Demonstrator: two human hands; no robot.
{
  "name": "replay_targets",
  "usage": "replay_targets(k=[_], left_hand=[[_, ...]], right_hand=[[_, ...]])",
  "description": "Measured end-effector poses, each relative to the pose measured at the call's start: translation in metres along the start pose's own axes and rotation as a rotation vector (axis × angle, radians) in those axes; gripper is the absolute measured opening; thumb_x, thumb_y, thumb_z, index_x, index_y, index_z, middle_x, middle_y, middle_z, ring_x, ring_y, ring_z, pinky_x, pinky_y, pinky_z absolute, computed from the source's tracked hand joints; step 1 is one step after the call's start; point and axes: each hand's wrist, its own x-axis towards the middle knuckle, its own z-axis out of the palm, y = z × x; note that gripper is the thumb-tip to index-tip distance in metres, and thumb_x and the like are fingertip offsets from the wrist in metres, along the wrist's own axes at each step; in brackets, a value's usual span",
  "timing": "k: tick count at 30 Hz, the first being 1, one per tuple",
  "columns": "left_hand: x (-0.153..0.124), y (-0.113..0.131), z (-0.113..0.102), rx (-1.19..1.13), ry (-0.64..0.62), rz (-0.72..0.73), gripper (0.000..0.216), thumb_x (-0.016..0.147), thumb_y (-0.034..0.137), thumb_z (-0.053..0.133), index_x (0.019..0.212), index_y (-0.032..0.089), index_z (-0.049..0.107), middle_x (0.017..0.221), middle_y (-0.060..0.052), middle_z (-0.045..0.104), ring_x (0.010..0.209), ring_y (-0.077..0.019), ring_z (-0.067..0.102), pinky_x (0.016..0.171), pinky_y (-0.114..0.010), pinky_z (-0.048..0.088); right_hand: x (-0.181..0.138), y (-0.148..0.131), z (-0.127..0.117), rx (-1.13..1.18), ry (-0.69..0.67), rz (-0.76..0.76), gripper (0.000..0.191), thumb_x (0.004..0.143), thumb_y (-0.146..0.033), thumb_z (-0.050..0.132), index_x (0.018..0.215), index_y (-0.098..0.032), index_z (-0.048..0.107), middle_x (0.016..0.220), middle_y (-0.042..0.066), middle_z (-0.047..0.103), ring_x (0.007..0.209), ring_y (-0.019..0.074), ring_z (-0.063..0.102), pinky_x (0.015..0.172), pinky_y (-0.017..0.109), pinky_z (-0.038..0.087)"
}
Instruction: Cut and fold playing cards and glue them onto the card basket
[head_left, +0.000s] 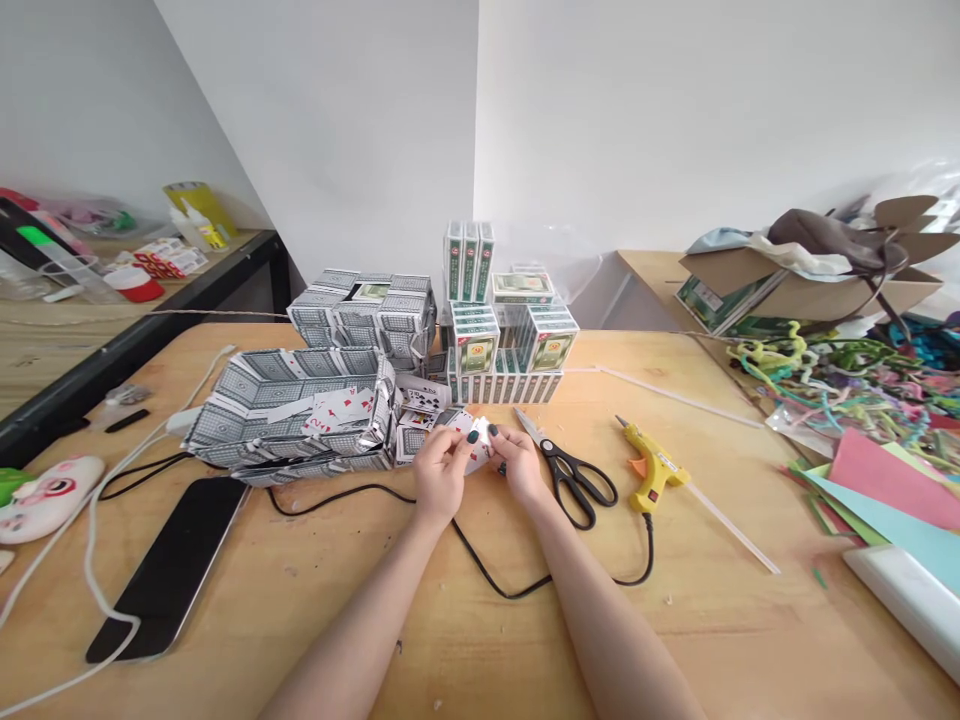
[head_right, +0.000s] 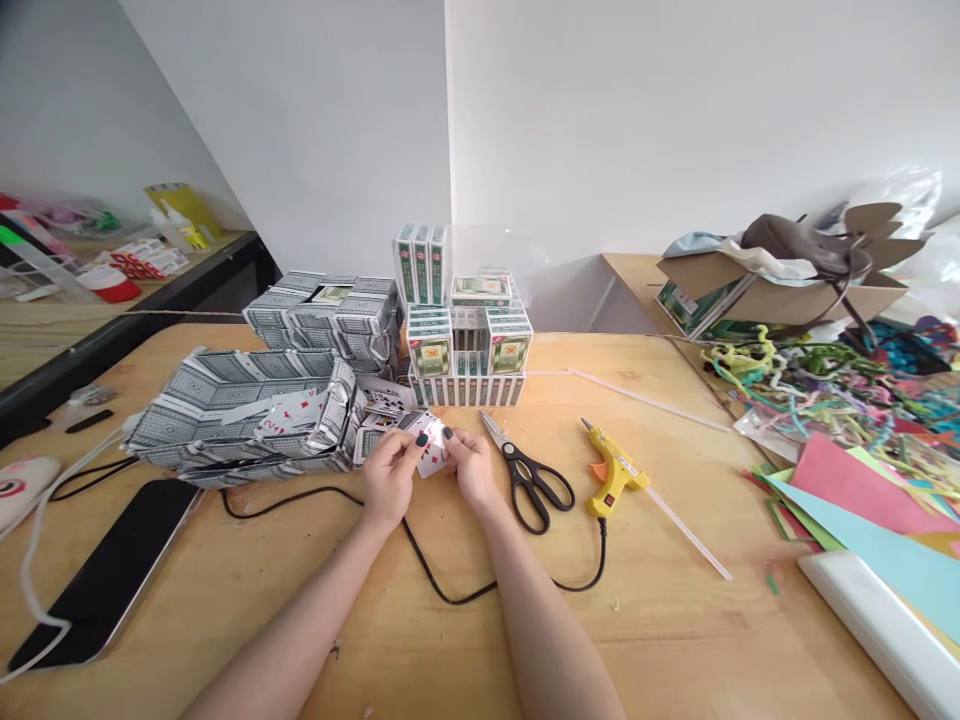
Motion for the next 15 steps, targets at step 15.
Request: replay_targets(k=[15], left_hand=[[0.001, -0.010, 0.007, -0.073, -0.185, -0.114, 0.017, 0.080, 0.032, 0.051, 0.075, 0.017, 0.058, 0.074, -0.003, 0.063, 0.066, -0.0130, 0.058, 0.058, -0.023, 0.044]], right_hand=[[0.000, -0.002, 0.000, -0.109, -0.018, -0.035, 0.039, 0.071, -0.051, 0.055, 0.052, -0.019, 0.043, 0.046, -0.005, 0.033, 0.043, 0.0086, 0.026, 0.044, 0.024, 0.019]])
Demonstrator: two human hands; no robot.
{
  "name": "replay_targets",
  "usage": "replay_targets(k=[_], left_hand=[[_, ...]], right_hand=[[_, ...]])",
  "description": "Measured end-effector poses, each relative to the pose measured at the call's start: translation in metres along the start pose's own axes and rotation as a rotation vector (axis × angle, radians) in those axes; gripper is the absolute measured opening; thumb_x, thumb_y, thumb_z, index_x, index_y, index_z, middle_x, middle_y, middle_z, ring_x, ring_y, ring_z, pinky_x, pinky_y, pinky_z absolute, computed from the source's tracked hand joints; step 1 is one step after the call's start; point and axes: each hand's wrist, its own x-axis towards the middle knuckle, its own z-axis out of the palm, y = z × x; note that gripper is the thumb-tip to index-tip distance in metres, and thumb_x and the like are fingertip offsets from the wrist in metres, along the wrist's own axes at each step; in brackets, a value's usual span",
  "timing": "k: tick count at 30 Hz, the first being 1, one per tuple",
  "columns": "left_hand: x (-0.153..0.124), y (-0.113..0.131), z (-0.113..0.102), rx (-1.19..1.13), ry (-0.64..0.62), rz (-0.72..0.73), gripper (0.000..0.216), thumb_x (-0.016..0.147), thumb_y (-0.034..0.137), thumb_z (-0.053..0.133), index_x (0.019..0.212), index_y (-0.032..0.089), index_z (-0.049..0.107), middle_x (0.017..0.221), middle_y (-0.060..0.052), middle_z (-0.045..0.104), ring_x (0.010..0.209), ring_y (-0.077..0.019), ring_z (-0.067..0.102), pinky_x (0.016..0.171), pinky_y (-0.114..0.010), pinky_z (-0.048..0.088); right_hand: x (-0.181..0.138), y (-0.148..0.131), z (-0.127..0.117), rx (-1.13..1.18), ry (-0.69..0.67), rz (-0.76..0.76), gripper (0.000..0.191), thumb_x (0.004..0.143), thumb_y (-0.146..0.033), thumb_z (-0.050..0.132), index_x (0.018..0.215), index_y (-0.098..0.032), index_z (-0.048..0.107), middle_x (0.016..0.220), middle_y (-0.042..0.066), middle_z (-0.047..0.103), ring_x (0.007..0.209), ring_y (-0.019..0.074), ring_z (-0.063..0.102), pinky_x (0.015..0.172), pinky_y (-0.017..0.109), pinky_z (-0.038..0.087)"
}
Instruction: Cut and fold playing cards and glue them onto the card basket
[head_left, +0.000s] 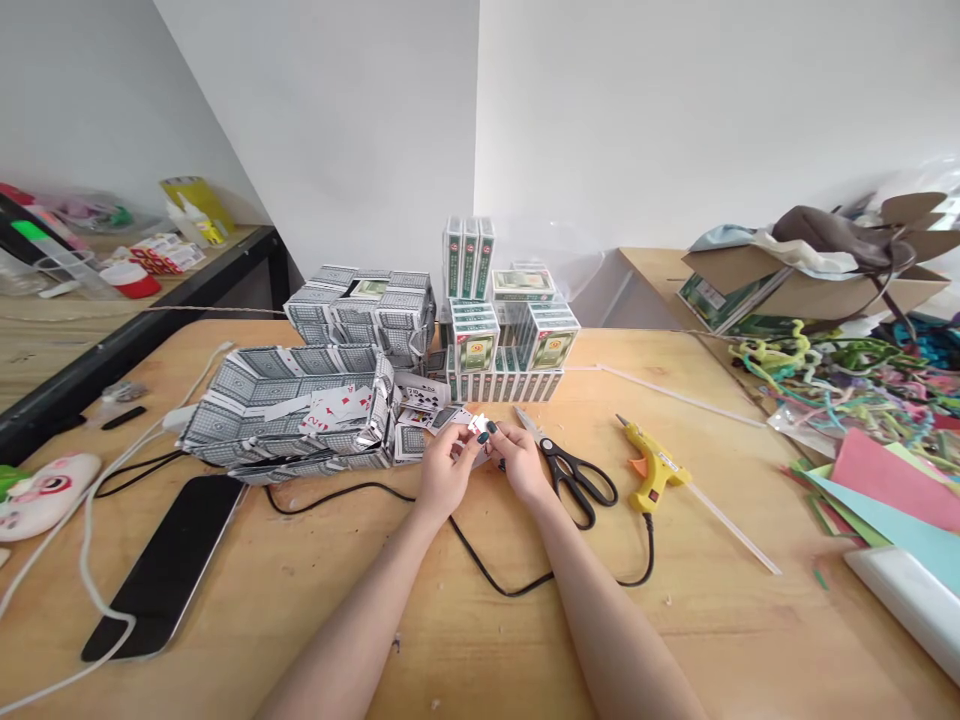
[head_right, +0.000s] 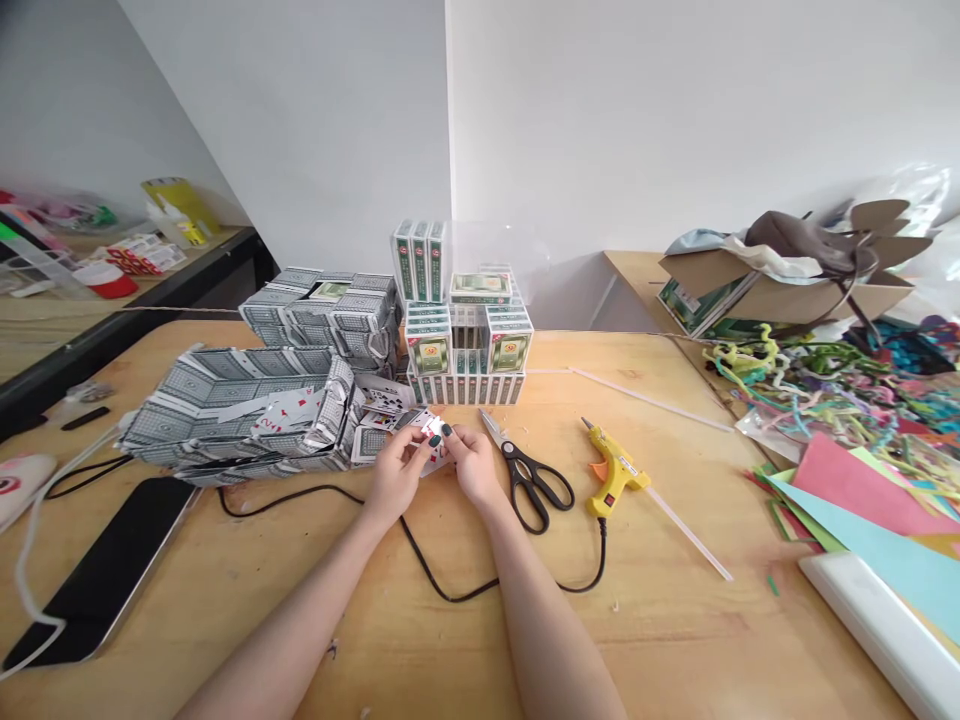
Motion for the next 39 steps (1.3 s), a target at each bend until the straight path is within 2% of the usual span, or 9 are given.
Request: replay_targets(k=[5, 11, 17, 19, 21, 24, 26, 32, 39], left_hand=[[-0.001, 0.004, -0.002, -0.013, 0.054, -0.030, 0.020, 0.077, 0.033, 0.054, 0.065, 0.017, 0.054, 0.061, 0.001, 0.057, 0.054, -0.0097, 0.051, 0.051, -0.021, 0.039], [-0.004, 0.009, -0.006, -0.123, 0.128, -0.071, 0.022, 0.072, 0.033, 0.058, 0.058, 0.017, 0.053, 0.056, 0.003, 0.052, 0.053, -0.0095, 0.048, 0.050, -0.021, 0.038], [0.003, 0.005, -0.017, -0.094, 0.350, -0.096, 0.021, 0.075, 0.033, 0.054, 0.060, 0.018, 0.057, 0.055, 0.002, 0.054, 0.054, -0.0103, 0.047, 0.052, -0.022, 0.038], [0.005, 0.003, -0.018, -0.071, 0.328, -0.105, 0.029, 0.080, 0.035, 0.048, 0.060, 0.018, 0.058, 0.055, 0.001, 0.055, 0.053, -0.0110, 0.048, 0.051, -0.022, 0.038], [0.005, 0.000, -0.015, -0.046, 0.225, -0.096, 0.036, 0.083, 0.038, 0.042, 0.058, 0.018, 0.057, 0.053, 0.000, 0.054, 0.051, -0.0111, 0.048, 0.049, -0.023, 0.037], [0.003, -0.003, -0.009, 0.056, 0.030, -0.033, 0.035, 0.080, 0.041, 0.048, 0.054, 0.018, 0.051, 0.049, 0.002, 0.048, 0.047, -0.0102, 0.044, 0.046, -0.022, 0.033], [0.002, -0.004, -0.007, 0.141, -0.010, 0.020, 0.033, 0.079, 0.040, 0.050, 0.054, 0.018, 0.046, 0.047, 0.003, 0.043, 0.045, -0.0095, 0.040, 0.044, -0.022, 0.029], [0.002, -0.005, -0.009, 0.198, 0.044, 0.065, 0.032, 0.085, 0.035, 0.040, 0.056, 0.020, 0.037, 0.047, 0.004, 0.036, 0.045, -0.0096, 0.035, 0.045, -0.024, 0.026], [-0.007, 0.009, -0.012, 0.231, 0.136, 0.052, 0.031, 0.088, 0.036, 0.032, 0.061, 0.021, 0.033, 0.049, 0.004, 0.038, 0.045, -0.0112, 0.038, 0.048, -0.025, 0.028]], right_hand=[[-0.001, 0.003, 0.001, -0.106, -0.017, -0.041, 0.041, 0.073, -0.053, 0.053, 0.052, -0.019, 0.042, 0.046, -0.005, 0.033, 0.044, 0.0089, 0.027, 0.044, 0.024, 0.020], [-0.002, 0.002, 0.002, -0.162, -0.067, -0.066, 0.042, 0.075, -0.054, 0.049, 0.053, -0.019, 0.045, 0.047, -0.004, 0.036, 0.045, 0.0093, 0.030, 0.045, 0.024, 0.023], [0.000, 0.001, -0.004, -0.147, 0.021, -0.079, 0.044, 0.075, -0.055, 0.049, 0.051, -0.020, 0.041, 0.046, -0.004, 0.035, 0.045, 0.0094, 0.027, 0.045, 0.025, 0.020], [0.001, 0.001, -0.004, -0.143, 0.015, -0.064, 0.043, 0.074, -0.056, 0.049, 0.051, -0.020, 0.042, 0.046, -0.004, 0.035, 0.045, 0.0098, 0.027, 0.045, 0.025, 0.020], [0.000, 0.002, -0.003, -0.164, 0.002, -0.059, 0.043, 0.075, -0.056, 0.048, 0.052, -0.020, 0.043, 0.047, -0.004, 0.035, 0.045, 0.0101, 0.028, 0.045, 0.025, 0.021], [-0.001, 0.005, -0.001, -0.239, -0.027, -0.101, 0.040, 0.076, -0.052, 0.049, 0.053, -0.019, 0.043, 0.050, -0.003, 0.038, 0.048, 0.0108, 0.032, 0.047, 0.025, 0.025], [-0.002, 0.005, 0.000, -0.299, -0.053, -0.133, 0.038, 0.077, -0.049, 0.049, 0.053, -0.019, 0.044, 0.052, -0.002, 0.041, 0.051, 0.0114, 0.035, 0.050, 0.025, 0.028], [-0.003, 0.002, 0.001, -0.251, -0.086, -0.094, 0.044, 0.081, -0.052, 0.042, 0.052, -0.019, 0.043, 0.046, -0.003, 0.042, 0.045, 0.0106, 0.036, 0.047, 0.025, 0.028], [0.006, 0.004, 0.001, -0.129, 0.118, -0.067, 0.050, 0.080, -0.060, 0.036, 0.063, -0.017, 0.056, 0.040, -0.002, 0.045, 0.039, 0.0109, 0.038, 0.043, 0.025, 0.029]])
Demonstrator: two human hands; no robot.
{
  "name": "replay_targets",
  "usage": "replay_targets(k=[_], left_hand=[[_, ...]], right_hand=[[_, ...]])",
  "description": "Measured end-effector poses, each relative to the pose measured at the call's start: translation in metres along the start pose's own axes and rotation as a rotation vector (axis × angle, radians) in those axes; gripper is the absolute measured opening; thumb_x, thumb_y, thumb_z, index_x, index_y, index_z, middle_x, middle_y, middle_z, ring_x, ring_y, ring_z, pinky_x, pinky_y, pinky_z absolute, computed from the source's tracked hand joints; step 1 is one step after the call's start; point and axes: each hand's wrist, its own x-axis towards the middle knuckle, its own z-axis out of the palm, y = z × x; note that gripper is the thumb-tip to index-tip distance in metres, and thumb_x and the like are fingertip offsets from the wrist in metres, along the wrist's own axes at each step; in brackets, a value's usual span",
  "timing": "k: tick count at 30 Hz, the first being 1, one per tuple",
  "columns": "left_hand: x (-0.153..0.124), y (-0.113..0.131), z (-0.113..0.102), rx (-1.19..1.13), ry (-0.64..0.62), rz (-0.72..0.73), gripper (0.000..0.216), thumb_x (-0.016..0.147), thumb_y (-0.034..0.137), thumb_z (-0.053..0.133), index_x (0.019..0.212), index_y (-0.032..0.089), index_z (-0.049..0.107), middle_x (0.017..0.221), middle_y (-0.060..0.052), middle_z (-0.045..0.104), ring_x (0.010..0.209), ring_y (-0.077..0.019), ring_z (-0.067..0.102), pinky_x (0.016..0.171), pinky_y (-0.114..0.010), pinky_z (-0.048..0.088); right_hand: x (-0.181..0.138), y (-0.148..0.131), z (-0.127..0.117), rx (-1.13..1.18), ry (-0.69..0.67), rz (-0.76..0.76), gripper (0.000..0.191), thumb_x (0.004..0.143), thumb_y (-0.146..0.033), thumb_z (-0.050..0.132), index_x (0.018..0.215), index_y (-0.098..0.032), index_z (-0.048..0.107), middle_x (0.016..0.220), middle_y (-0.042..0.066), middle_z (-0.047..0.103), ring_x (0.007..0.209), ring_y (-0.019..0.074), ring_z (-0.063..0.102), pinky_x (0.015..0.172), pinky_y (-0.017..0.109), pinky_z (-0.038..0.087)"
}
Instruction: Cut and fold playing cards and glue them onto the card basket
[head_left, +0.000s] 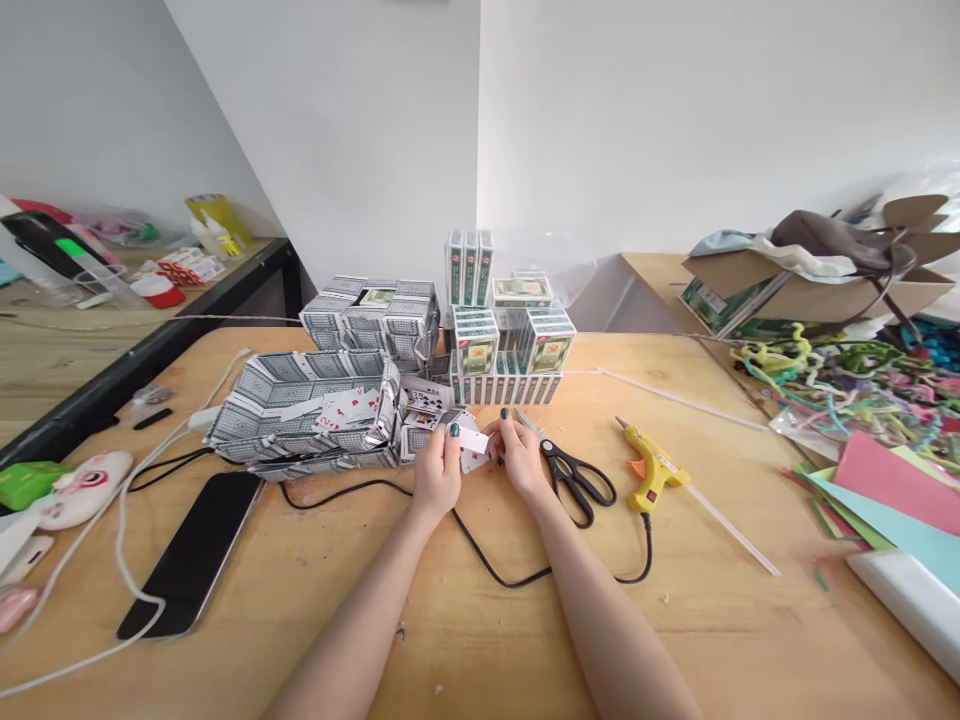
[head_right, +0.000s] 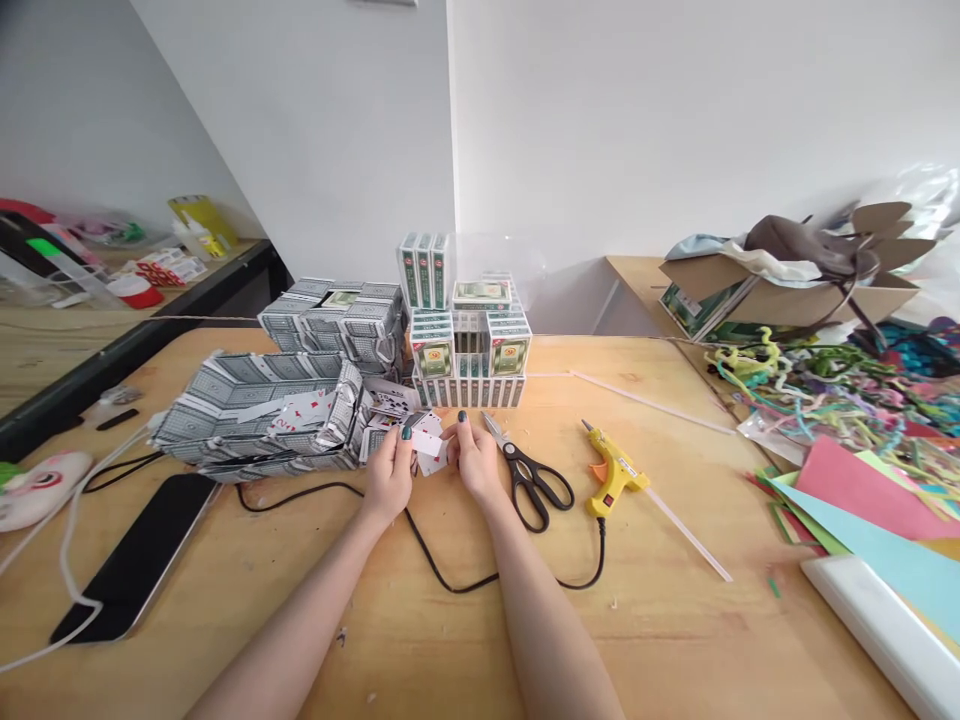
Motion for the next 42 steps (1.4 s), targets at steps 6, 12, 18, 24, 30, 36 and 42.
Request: replay_targets(k=[6, 12, 18, 24, 30, 36, 42], left_hand=[[0.016, 0.044, -0.068, 0.079, 0.167, 0.119, 0.025, 0.089, 0.034, 0.033, 0.072, 0.020, 0.042, 0.054, 0.002, 0.048, 0.049, -0.0111, 0.046, 0.051, -0.024, 0.034], [0.059, 0.059, -0.158, 0.739, 0.403, 0.031, 0.027, 0.083, 0.042, 0.043, 0.081, 0.017, 0.053, 0.067, -0.001, 0.057, 0.061, -0.0140, 0.051, 0.061, -0.026, 0.037], [0.047, 0.046, -0.166, 0.801, 0.364, 0.016, 0.048, 0.077, 0.033, 0.055, 0.118, 0.014, 0.042, 0.093, -0.006, 0.061, 0.072, -0.0163, 0.054, 0.071, -0.031, 0.044], [0.001, 0.049, -0.121, 0.603, 0.177, 0.220, 0.020, 0.079, 0.024, 0.050, 0.097, 0.017, 0.055, 0.086, -0.004, 0.061, 0.070, -0.0144, 0.055, 0.069, -0.027, 0.045], [-0.035, 0.031, -0.074, 0.406, -0.390, 0.152, 0.015, 0.081, 0.021, 0.044, 0.090, 0.021, 0.056, 0.089, -0.003, 0.062, 0.079, -0.0150, 0.059, 0.070, -0.027, 0.048], [-0.012, 0.014, -0.049, 0.412, -0.384, 0.140, 0.017, 0.081, 0.018, 0.044, 0.094, 0.020, 0.055, 0.092, -0.004, 0.062, 0.084, -0.0175, 0.060, 0.077, -0.032, 0.048], [-0.001, 0.003, -0.007, 0.544, -0.413, 0.244, 0.046, 0.075, 0.020, 0.055, 0.118, 0.015, 0.041, 0.119, -0.015, 0.053, 0.112, -0.0272, 0.051, 0.090, -0.042, 0.044]], right_hand=[[0.003, 0.006, -0.001, -0.058, 0.033, 0.013, 0.052, 0.078, -0.061, 0.038, 0.061, -0.016, 0.057, 0.041, -0.003, 0.044, 0.038, 0.0103, 0.040, 0.042, 0.024, 0.030], [-0.002, 0.004, 0.000, -0.215, 0.044, -0.068, 0.040, 0.079, -0.051, 0.043, 0.063, -0.018, 0.057, 0.045, -0.003, 0.048, 0.043, 0.0117, 0.043, 0.046, 0.024, 0.035], [-0.003, 0.006, -0.004, -0.444, -0.133, -0.257, 0.016, 0.068, -0.033, 0.065, 0.076, -0.019, 0.065, 0.069, 0.000, 0.057, 0.059, 0.0127, 0.049, 0.057, 0.024, 0.039], [-0.001, 0.009, -0.007, -0.557, -0.262, -0.265, 0.012, 0.060, -0.017, 0.073, 0.070, -0.021, 0.069, 0.085, 0.001, 0.056, 0.073, 0.0137, 0.055, 0.069, 0.026, 0.042], [-0.004, 0.006, -0.004, -0.624, -0.273, -0.315, 0.009, 0.067, -0.013, 0.065, 0.062, -0.021, 0.065, 0.079, 0.001, 0.059, 0.075, 0.0156, 0.056, 0.073, 0.028, 0.042], [0.003, 0.009, -0.005, -0.397, 0.021, -0.233, 0.012, 0.075, -0.026, 0.055, 0.070, -0.018, 0.062, 0.068, 0.002, 0.060, 0.059, 0.0140, 0.055, 0.057, 0.026, 0.044], [0.006, 0.012, -0.008, -0.301, 0.297, -0.159, 0.039, 0.080, -0.029, 0.044, 0.117, -0.017, 0.051, 0.082, 0.006, 0.066, 0.042, 0.0114, 0.053, 0.050, 0.027, 0.047]])
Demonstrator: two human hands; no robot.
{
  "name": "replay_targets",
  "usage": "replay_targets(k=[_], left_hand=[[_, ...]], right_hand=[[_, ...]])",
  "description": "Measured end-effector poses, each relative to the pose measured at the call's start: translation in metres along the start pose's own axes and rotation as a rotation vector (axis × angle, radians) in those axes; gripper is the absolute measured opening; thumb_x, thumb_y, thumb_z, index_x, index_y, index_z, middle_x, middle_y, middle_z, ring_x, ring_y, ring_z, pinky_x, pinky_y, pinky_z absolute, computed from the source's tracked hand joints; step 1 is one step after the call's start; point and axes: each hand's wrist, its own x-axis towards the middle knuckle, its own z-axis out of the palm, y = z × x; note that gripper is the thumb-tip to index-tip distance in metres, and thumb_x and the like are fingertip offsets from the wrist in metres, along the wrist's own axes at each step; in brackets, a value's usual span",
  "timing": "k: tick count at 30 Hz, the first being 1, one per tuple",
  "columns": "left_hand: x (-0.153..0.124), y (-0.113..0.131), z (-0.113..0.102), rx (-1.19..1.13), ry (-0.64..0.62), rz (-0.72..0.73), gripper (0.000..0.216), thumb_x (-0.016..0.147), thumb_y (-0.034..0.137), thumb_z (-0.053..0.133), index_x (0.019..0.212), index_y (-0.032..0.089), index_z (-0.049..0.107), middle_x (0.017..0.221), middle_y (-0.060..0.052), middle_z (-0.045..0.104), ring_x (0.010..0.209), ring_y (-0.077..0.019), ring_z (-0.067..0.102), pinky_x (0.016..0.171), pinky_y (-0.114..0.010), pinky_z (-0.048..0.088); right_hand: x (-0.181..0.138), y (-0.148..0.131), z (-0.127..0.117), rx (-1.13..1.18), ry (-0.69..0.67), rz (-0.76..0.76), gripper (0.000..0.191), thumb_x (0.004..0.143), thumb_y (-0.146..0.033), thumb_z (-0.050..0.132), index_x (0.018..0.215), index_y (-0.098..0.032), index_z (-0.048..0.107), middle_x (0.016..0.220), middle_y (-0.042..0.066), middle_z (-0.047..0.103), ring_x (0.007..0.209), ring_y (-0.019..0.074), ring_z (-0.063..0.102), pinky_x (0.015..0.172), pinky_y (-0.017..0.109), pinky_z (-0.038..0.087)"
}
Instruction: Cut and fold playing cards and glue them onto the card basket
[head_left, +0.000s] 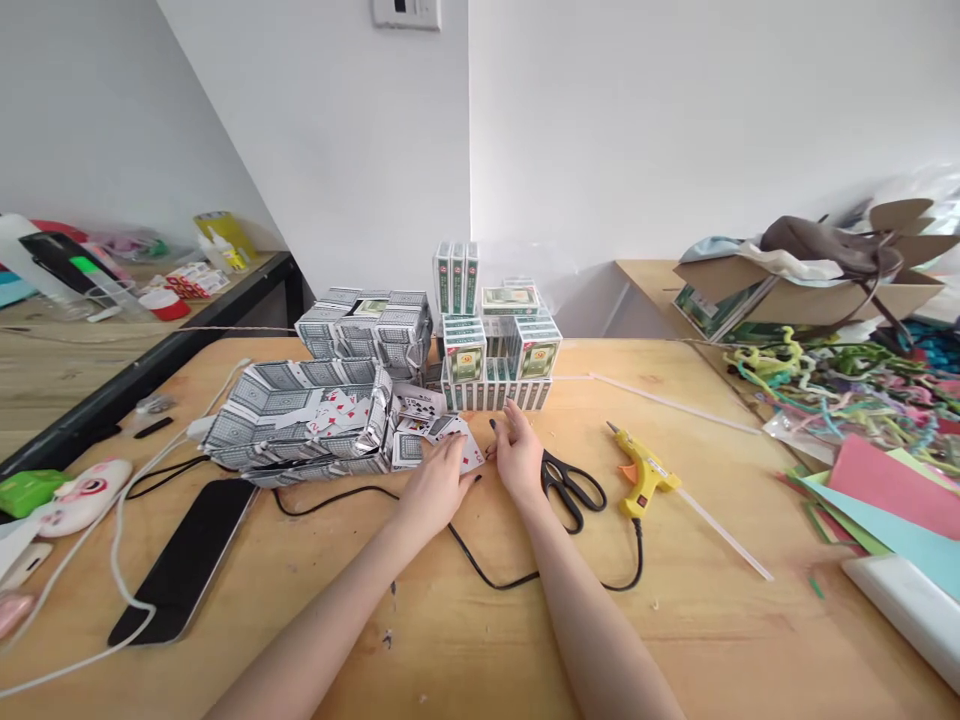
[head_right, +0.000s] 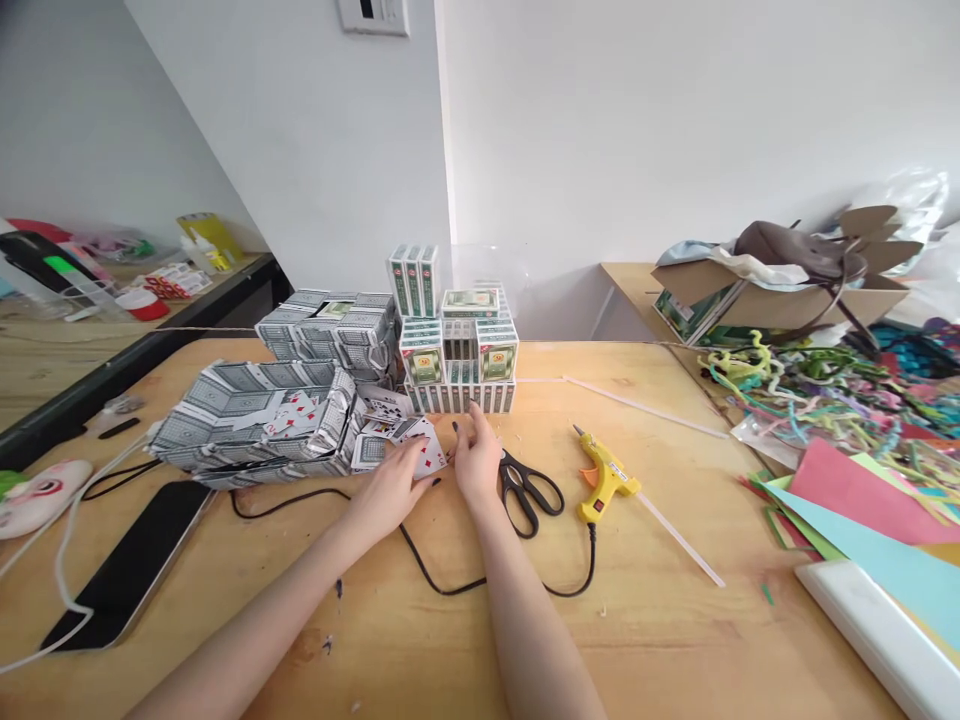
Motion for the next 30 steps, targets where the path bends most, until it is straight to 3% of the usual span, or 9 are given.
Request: replay_targets(k=[4, 9, 16, 21, 25, 30], left_hand=[[0.000, 0.001, 0.016, 0.104, 0.018, -0.012, 0.047, 0.080, 0.019, 0.049, 0.125, 0.012, 0.034, 0.124, -0.019, 0.049, 0.117, -0.0281, 0.046, 0.093, -0.044, 0.041], [0.001, 0.004, 0.011, 0.234, -0.081, 0.018, 0.037, 0.082, 0.015, 0.044, 0.118, 0.009, 0.042, 0.120, -0.020, 0.053, 0.114, -0.0276, 0.049, 0.090, -0.041, 0.043], [0.016, 0.013, -0.014, 0.260, -0.230, 0.150, 0.031, 0.076, 0.012, 0.045, 0.106, 0.007, 0.050, 0.106, -0.022, 0.059, 0.103, -0.0300, 0.056, 0.084, -0.042, 0.044], [0.025, 0.015, -0.028, 0.152, -0.363, 0.115, 0.033, 0.063, 0.005, 0.052, 0.096, 0.010, 0.056, 0.091, -0.019, 0.063, 0.086, -0.0305, 0.061, 0.073, -0.039, 0.047], [0.027, 0.021, -0.026, 0.150, -0.382, 0.099, 0.034, 0.063, -0.002, 0.045, 0.094, 0.008, 0.057, 0.084, -0.020, 0.063, 0.080, -0.0311, 0.062, 0.070, -0.040, 0.047], [0.024, 0.025, -0.022, 0.252, -0.360, 0.165, 0.040, 0.065, -0.006, 0.038, 0.098, 0.005, 0.057, 0.089, -0.022, 0.062, 0.088, -0.0313, 0.060, 0.073, -0.039, 0.046]], right_hand=[[0.001, 0.003, 0.001, 0.006, 0.008, 0.013, 0.043, 0.079, -0.027, 0.042, 0.121, -0.017, 0.047, 0.100, 0.010, 0.064, 0.042, 0.0107, 0.056, 0.049, 0.027, 0.050], [0.003, 0.007, 0.000, -0.009, -0.047, 0.082, 0.035, 0.078, -0.022, 0.040, 0.111, -0.015, 0.051, 0.090, 0.008, 0.066, 0.042, 0.0126, 0.058, 0.047, 0.027, 0.050], [0.005, 0.008, -0.001, -0.119, -0.188, -0.010, 0.024, 0.074, -0.020, 0.049, 0.094, -0.019, 0.061, 0.081, 0.006, 0.070, 0.077, 0.0204, 0.066, 0.073, 0.033, 0.051], [0.006, 0.005, -0.004, -0.059, -0.255, 0.033, 0.027, 0.075, -0.026, 0.049, 0.097, -0.020, 0.063, 0.071, 0.003, 0.070, 0.053, 0.0170, 0.062, 0.055, 0.030, 0.050], [0.007, 0.005, -0.004, -0.042, -0.242, 0.031, 0.026, 0.073, -0.027, 0.050, 0.094, -0.019, 0.063, 0.069, 0.002, 0.069, 0.046, 0.0144, 0.058, 0.049, 0.027, 0.048], [0.006, 0.003, -0.003, -0.037, -0.294, 0.071, 0.028, 0.076, -0.027, 0.045, 0.096, -0.018, 0.062, 0.067, 0.002, 0.068, 0.041, 0.0127, 0.054, 0.047, 0.026, 0.046]])
